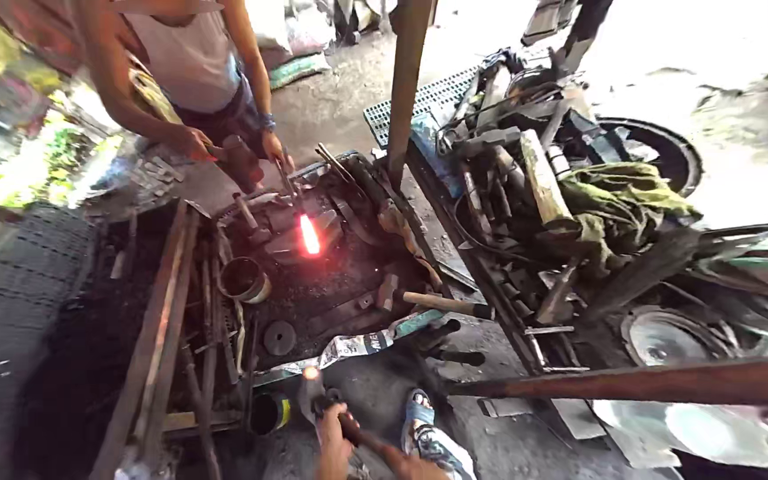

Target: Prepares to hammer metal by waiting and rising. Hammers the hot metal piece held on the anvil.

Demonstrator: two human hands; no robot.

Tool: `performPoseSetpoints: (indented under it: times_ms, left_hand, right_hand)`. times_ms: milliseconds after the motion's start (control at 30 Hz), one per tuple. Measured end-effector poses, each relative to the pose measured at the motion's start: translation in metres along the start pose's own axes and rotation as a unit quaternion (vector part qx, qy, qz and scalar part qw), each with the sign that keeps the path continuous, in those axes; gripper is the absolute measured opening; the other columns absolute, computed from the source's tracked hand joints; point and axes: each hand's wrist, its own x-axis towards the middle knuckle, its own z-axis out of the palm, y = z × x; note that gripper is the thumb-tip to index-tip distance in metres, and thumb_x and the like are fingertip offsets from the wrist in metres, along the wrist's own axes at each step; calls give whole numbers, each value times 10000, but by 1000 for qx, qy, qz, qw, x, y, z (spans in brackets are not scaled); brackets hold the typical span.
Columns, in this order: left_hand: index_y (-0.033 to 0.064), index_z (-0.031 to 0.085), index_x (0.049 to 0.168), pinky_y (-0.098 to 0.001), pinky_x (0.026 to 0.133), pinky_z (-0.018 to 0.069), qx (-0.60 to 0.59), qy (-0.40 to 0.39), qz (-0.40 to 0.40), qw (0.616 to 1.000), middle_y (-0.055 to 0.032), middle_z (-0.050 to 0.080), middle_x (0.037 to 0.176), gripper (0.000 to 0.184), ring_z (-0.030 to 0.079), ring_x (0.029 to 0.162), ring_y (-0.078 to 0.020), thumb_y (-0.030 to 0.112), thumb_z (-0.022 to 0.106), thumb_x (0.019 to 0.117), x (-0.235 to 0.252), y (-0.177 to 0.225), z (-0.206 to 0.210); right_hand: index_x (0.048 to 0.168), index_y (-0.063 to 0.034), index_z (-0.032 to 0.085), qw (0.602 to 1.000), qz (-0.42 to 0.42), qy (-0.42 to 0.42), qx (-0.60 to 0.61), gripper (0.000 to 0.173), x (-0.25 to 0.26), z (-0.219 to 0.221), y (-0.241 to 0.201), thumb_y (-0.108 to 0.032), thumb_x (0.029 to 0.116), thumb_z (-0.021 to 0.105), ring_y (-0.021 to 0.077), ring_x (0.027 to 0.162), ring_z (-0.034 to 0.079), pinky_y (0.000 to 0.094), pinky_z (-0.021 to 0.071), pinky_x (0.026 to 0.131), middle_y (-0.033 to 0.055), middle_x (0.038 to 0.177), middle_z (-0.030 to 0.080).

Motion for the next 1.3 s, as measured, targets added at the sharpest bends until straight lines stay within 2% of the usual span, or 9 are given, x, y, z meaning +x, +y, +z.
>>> performPoseSetpoints:
  times_ms: [133,267,367,467,800,1000,1133,1233,1300]
  left_hand:
    - [-7,570,1205,-417,565,589,-49,-7,273,961,-158,650,788,304,645,620,-238,89,689,941,-113,157,25]
    - [65,382,1449,-472,689,644,-62,-161,566,806,-181,680,1073,572,718,812,-306,105,655,947,-243,249,24]
    - [64,453,1431,-459,652,642,-18,-313,594,741,-188,712,987,679,718,716,-305,235,802,875,-273,260,27]
    - [6,488,1268,-398,540,602,24,-283,627,725,-98,646,705,502,639,533,-229,100,744,847,-276,255,39]
    - [63,537,1237,-386,554,606,135,-242,667,691,-41,668,820,451,645,596,-191,135,774,860,-232,359,95]
    - [41,549,1233,-361,543,600,141,-334,630,687,-26,657,784,366,639,588,-170,100,716,912,-79,432,212]
    - [20,621,1120,-399,527,589,204,-311,453,811,-90,649,720,236,631,554,-211,167,670,942,163,343,250]
    - [91,642,1085,-359,552,578,260,-280,219,898,-38,616,702,297,613,564,-165,348,699,947,286,248,237]
    - [47,631,1088,-375,536,569,218,-258,186,923,-70,600,662,246,600,534,-185,228,701,939,294,207,218]
  right_hand:
    - [1550,-253,372,972,-198,125,9,728,0,-59,-72,-344,900,688,382,872,735,652,595,742,159,1013,731]
    - [1435,-121,418,894,-422,51,145,654,-52,-144,-173,-264,896,759,250,720,716,489,634,658,116,959,696]
    - [1340,-74,542,867,-466,41,171,560,-70,-182,-217,-270,881,798,198,707,713,427,643,658,108,987,707]
    - [1215,-80,628,858,-474,152,126,488,-57,-176,-223,-387,859,761,183,848,714,445,599,771,75,953,724]
    - [1209,-85,617,826,-433,306,192,443,6,-238,-284,-263,834,772,227,778,700,495,586,699,83,839,699]
    - [1208,-123,633,824,-302,408,250,479,167,-332,-282,-206,779,828,274,730,705,536,578,606,108,848,708]
    - [1464,-250,551,871,-137,375,287,666,364,-279,-168,-295,843,787,315,932,722,616,592,755,114,1099,736]
    - [1179,-153,699,903,-19,290,316,397,429,-224,-92,-425,888,699,312,894,722,597,579,778,124,975,739]
    - [1220,-216,697,922,-8,281,266,431,424,-192,-66,-487,888,646,304,923,728,599,584,778,93,1009,748]
